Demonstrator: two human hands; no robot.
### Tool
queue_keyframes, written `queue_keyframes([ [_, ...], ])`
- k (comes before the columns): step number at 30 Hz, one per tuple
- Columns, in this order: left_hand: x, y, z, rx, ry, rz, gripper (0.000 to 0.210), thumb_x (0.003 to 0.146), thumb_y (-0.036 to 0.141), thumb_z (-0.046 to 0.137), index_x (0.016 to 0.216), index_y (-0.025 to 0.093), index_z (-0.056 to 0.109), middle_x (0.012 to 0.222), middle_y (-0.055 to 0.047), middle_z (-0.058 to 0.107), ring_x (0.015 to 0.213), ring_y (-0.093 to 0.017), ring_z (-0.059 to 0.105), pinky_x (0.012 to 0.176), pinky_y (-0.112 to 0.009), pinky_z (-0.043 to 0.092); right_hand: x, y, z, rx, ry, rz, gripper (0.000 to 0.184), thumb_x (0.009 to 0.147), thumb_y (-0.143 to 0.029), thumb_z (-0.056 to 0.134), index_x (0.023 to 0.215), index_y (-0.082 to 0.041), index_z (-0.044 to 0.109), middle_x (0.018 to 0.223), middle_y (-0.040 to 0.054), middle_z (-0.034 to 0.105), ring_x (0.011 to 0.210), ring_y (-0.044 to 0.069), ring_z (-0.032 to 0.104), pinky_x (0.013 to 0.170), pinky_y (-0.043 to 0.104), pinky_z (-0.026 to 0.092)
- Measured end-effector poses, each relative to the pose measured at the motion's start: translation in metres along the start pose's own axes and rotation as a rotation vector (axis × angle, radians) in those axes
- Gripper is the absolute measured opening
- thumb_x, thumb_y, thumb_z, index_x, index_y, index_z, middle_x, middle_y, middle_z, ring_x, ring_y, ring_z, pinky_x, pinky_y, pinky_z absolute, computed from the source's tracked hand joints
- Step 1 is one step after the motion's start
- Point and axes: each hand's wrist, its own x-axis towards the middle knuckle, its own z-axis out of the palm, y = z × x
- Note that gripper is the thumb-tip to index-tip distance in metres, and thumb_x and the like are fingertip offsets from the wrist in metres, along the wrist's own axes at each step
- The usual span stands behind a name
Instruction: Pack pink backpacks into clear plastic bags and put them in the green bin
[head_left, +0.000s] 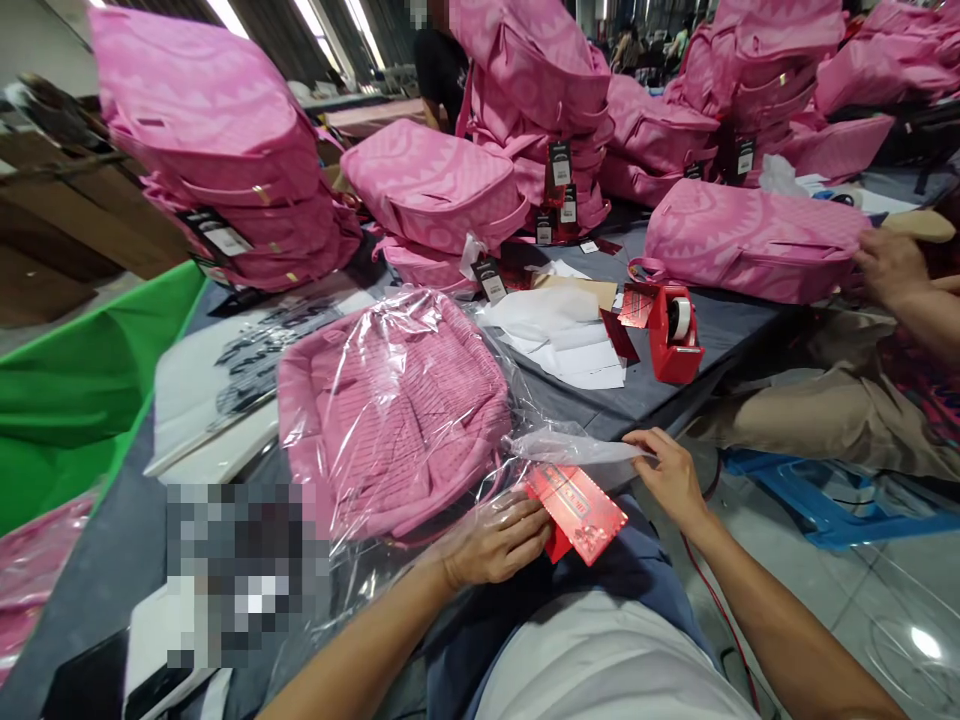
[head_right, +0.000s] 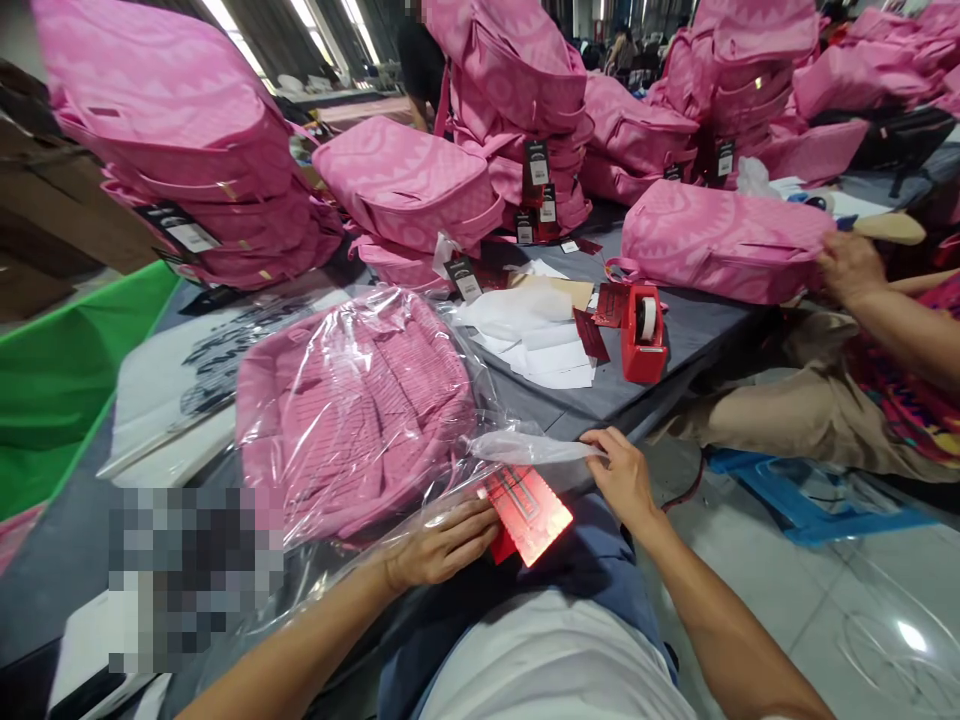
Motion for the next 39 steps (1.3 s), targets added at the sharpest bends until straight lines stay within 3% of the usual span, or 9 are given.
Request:
queue_keyframes([
  [5,0.004,-0.005,-0.011,0.006,-0.045,-0.055,0.026,0.1,0.01,0.049,0.121,0.012,0.064,0.103,-0.015,0.077,0.111,-0.023,0.072,0.103,-0.041,0.059,-0.018,-0.026,-0.017,-0.16,0.09,-0.493,0.049,0.089,-0.012,0.058,0.136,-0.024,0.058,0.116,0.0103,0.067,0.109,0.023,0.065,0.093,0.04,0.056],
  [8,0.005,-0.009,-0.007,0.035,0.003,-0.018,0.023,0.099,0.01,0.051,0.116,0.013,0.066,0.102,-0.014,0.077,0.111,-0.023,0.072,0.105,-0.041,0.058,-0.03,-0.043,-0.015,-0.09,-0.072,-0.719,0.052,0.089,-0.012,0.056,0.14,-0.024,0.055,0.11,0.0073,0.069,0.108,0.021,0.064,0.095,0.039,0.053],
  [15,0.005,-0.01,-0.003,0.124,0.037,0.039,0.02,0.098,0.005,0.051,0.106,0.011,0.068,0.099,-0.01,0.077,0.109,-0.019,0.072,0.099,-0.03,0.061,-0.032,-0.041,0.019,-0.117,0.066,-0.583,0.027,0.097,-0.01,0.057,0.121,-0.021,0.065,0.087,0.0047,0.07,0.08,0.017,0.064,0.069,0.031,0.047],
  [18,0.007,-0.012,-0.003,0.165,0.052,0.012,0.016,0.097,0.007,0.053,0.104,0.012,0.067,0.106,-0.011,0.076,0.109,-0.022,0.071,0.1,-0.039,0.061,-0.045,-0.046,0.031,-0.1,0.017,-0.639,0.018,0.099,-0.012,0.054,0.11,-0.019,0.067,0.076,0.002,0.066,0.07,0.015,0.059,0.064,0.031,0.043],
  [21,0.014,-0.016,-0.003,0.136,-0.088,-0.001,0.015,0.096,0.007,0.054,0.107,0.012,0.063,0.117,-0.014,0.073,0.112,-0.026,0.069,0.101,-0.046,0.058,-0.061,-0.052,0.042,-0.057,-0.058,-0.597,0.017,0.102,-0.015,0.049,0.103,-0.016,0.067,0.073,0.0029,0.065,0.066,0.016,0.056,0.061,0.031,0.043],
  [26,0.027,-0.023,-0.001,0.124,-0.364,-0.026,0.023,0.097,0.008,0.057,0.119,0.013,0.061,0.109,-0.012,0.073,0.107,-0.023,0.067,0.099,-0.042,0.054,-0.073,-0.05,0.038,0.006,-0.077,-0.485,0.027,0.107,-0.026,0.043,0.111,-0.014,0.066,0.083,0.0063,0.07,0.074,0.018,0.061,0.068,0.032,0.049],
  [30,0.03,-0.026,0.003,0.133,-0.355,0.035,0.015,0.099,0.012,0.053,0.109,0.014,0.064,0.102,-0.009,0.074,0.102,-0.022,0.066,0.103,-0.042,0.051,-0.064,-0.043,0.011,0.053,-0.088,-0.641,0.05,0.107,-0.053,0.034,0.124,-0.015,0.063,0.094,0.0097,0.072,0.089,0.021,0.066,0.077,0.036,0.052],
  [34,0.029,-0.019,0.002,0.194,-0.32,0.031,0.017,0.101,0.012,0.049,0.107,0.012,0.065,0.104,-0.01,0.073,0.103,-0.022,0.066,0.106,-0.041,0.049,-0.044,-0.028,0.007,-0.171,0.093,-0.377,0.043,0.097,-0.038,0.061,0.135,-0.018,0.058,0.12,0.0147,0.071,0.113,0.028,0.067,0.093,0.042,0.053],
  [39,0.025,-0.011,-0.001,0.307,-0.349,-0.006,0.025,0.099,0.011,0.049,0.119,0.014,0.064,0.114,-0.01,0.073,0.114,-0.022,0.064,0.11,-0.042,0.049,-0.046,-0.015,0.029,0.008,0.061,-0.189,0.018,0.098,-0.021,0.055,0.115,-0.02,0.06,0.071,-0.0019,0.072,0.055,0.013,0.066,0.055,0.023,0.049],
])
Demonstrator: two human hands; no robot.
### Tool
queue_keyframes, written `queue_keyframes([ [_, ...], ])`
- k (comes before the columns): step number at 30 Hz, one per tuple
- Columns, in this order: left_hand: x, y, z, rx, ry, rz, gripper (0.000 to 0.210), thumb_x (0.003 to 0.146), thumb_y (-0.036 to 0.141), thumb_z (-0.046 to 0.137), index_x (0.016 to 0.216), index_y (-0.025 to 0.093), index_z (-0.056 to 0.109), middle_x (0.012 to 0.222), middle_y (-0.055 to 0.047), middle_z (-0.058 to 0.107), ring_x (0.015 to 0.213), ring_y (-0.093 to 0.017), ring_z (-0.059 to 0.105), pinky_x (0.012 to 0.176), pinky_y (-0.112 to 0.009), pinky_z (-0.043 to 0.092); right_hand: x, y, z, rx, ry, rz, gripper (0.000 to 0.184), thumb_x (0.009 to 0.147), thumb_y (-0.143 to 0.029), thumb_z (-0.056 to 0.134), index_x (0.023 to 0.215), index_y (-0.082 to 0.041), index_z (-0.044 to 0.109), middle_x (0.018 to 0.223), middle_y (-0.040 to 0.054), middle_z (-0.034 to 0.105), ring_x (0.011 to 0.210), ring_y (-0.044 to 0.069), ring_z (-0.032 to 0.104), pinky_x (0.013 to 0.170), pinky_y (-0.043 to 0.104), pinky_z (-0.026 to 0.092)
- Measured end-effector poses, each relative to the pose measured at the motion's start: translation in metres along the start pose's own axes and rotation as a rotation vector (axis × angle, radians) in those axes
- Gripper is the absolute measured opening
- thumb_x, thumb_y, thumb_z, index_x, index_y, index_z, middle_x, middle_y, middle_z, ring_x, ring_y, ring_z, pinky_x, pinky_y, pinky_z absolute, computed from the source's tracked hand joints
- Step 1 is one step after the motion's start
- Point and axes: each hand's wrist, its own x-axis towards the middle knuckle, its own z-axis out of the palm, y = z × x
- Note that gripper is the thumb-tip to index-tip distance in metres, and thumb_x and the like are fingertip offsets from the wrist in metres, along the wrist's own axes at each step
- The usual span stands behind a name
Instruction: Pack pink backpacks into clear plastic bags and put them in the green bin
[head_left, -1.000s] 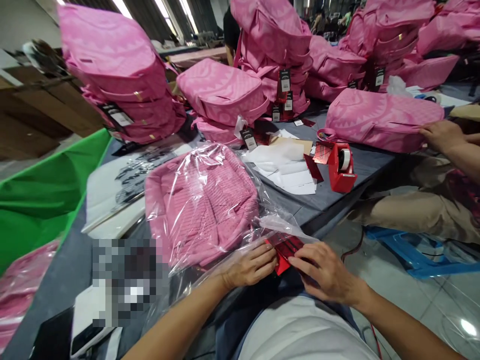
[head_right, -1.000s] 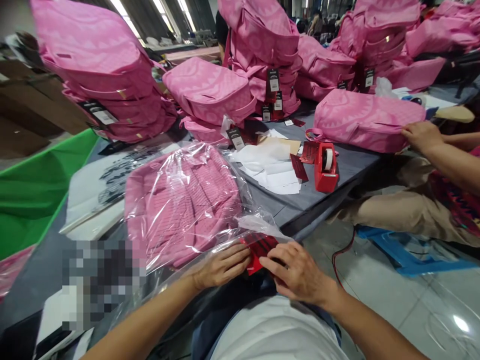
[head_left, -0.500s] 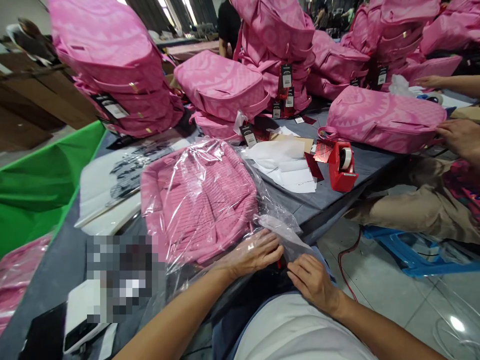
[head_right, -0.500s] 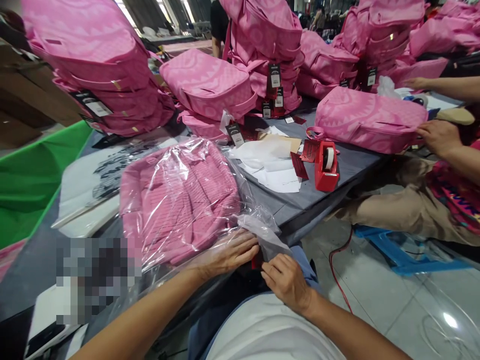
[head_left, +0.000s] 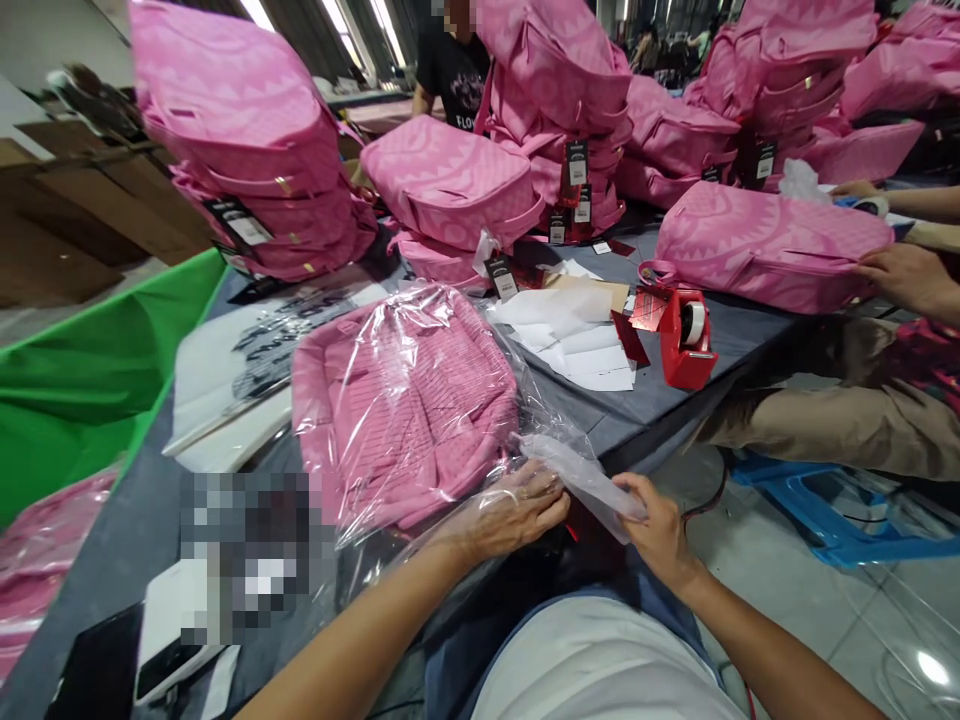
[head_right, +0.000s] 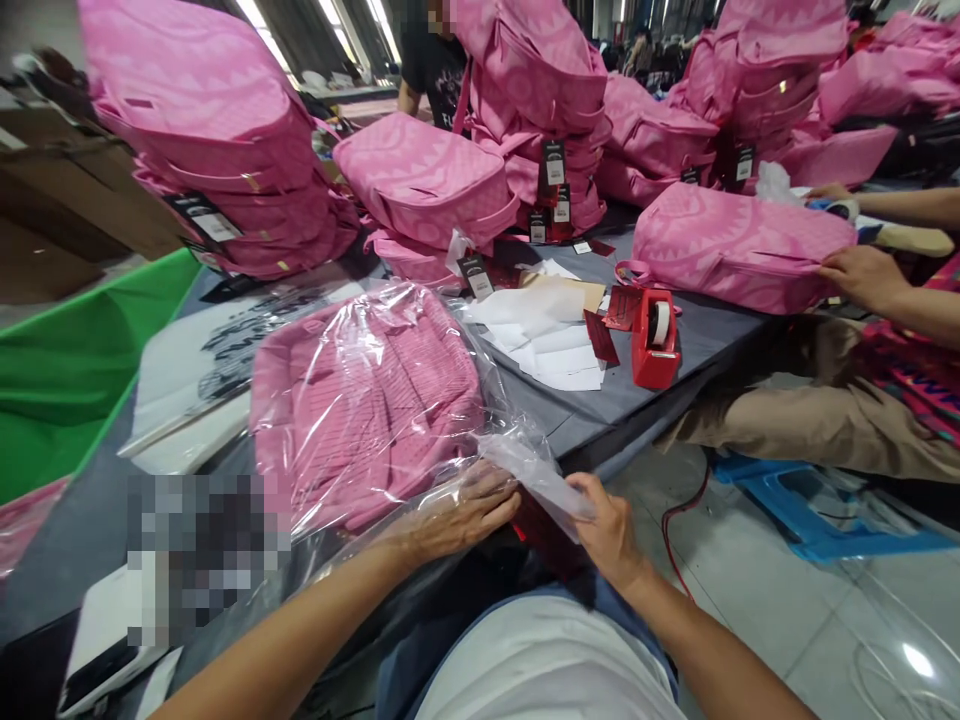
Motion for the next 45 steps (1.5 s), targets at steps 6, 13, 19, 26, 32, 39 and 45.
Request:
queue_keyframes([
  [6,0.009,0.0,0.006,-0.004,0.128,0.004,0.018,0.099,0.015,0.052,0.109,0.017,0.067,0.129,-0.009,0.069,0.123,-0.023,0.062,0.111,-0.042,0.05,-0.018,-0.009,-0.007,-0.082,0.044,-0.296,0.02,0.099,-0.012,0.054,0.115,-0.019,0.066,0.071,0.001,0.073,0.053,0.013,0.063,0.056,0.027,0.045],
  [13,0.02,-0.005,0.008,-0.105,0.244,0.075,0.014,0.097,0.008,0.05,0.1,0.014,0.062,0.099,-0.008,0.073,0.091,-0.019,0.069,0.099,-0.04,0.056,-0.027,-0.027,-0.014,-0.062,-0.074,-0.462,0.031,0.107,-0.023,0.04,0.11,-0.01,0.068,0.057,-0.0002,0.058,0.052,0.014,0.049,0.052,0.032,0.035],
  [19,0.017,-0.005,0.005,-0.188,0.064,0.061,0.015,0.101,0.013,0.051,0.109,0.012,0.064,0.097,-0.008,0.07,0.087,-0.019,0.068,0.086,-0.035,0.058,-0.033,-0.022,-0.013,-0.055,-0.051,-0.453,0.035,0.107,-0.039,0.041,0.119,-0.016,0.065,0.078,0.005,0.067,0.07,0.017,0.06,0.064,0.032,0.043],
  [26,0.008,-0.003,0.012,-0.194,0.136,0.057,0.019,0.101,0.011,0.05,0.113,0.009,0.064,0.117,-0.016,0.073,0.117,-0.026,0.067,0.11,-0.046,0.052,-0.041,0.015,0.021,-0.079,-0.157,-0.297,0.034,0.106,-0.022,0.039,0.13,-0.011,0.061,0.084,0.0084,0.071,0.075,0.019,0.064,0.071,0.033,0.049],
  [32,-0.007,-0.003,0.011,-0.201,0.164,0.083,0.032,0.099,0.013,0.056,0.131,0.007,0.058,0.121,-0.018,0.073,0.123,-0.027,0.067,0.114,-0.043,0.05,-0.052,0.023,0.014,-0.026,-0.435,-0.347,0.034,0.105,-0.017,0.039,0.085,-0.017,0.066,0.068,0.0022,0.065,0.059,0.016,0.058,0.057,0.03,0.043],
  [39,-0.019,-0.001,-0.006,-0.255,0.135,-0.02,0.056,0.102,0.016,0.055,0.155,0.017,0.038,0.132,-0.015,0.07,0.132,-0.023,0.061,0.114,-0.037,0.05,0.042,0.027,-0.011,-0.169,0.024,-0.32,0.036,0.098,-0.023,0.057,0.134,-0.02,0.062,0.117,0.014,0.071,0.108,0.025,0.066,0.094,0.039,0.053],
  [45,-0.011,0.0,-0.006,-0.282,0.185,-0.431,0.071,0.097,-0.001,0.034,0.163,0.02,0.02,0.138,-0.016,0.066,0.123,-0.02,0.067,0.099,-0.033,0.06,0.135,0.012,0.039,0.216,-0.107,-0.206,0.041,0.108,-0.038,0.039,0.099,-0.018,0.073,0.077,0.0039,0.07,0.069,0.016,0.066,0.066,0.025,0.052],
])
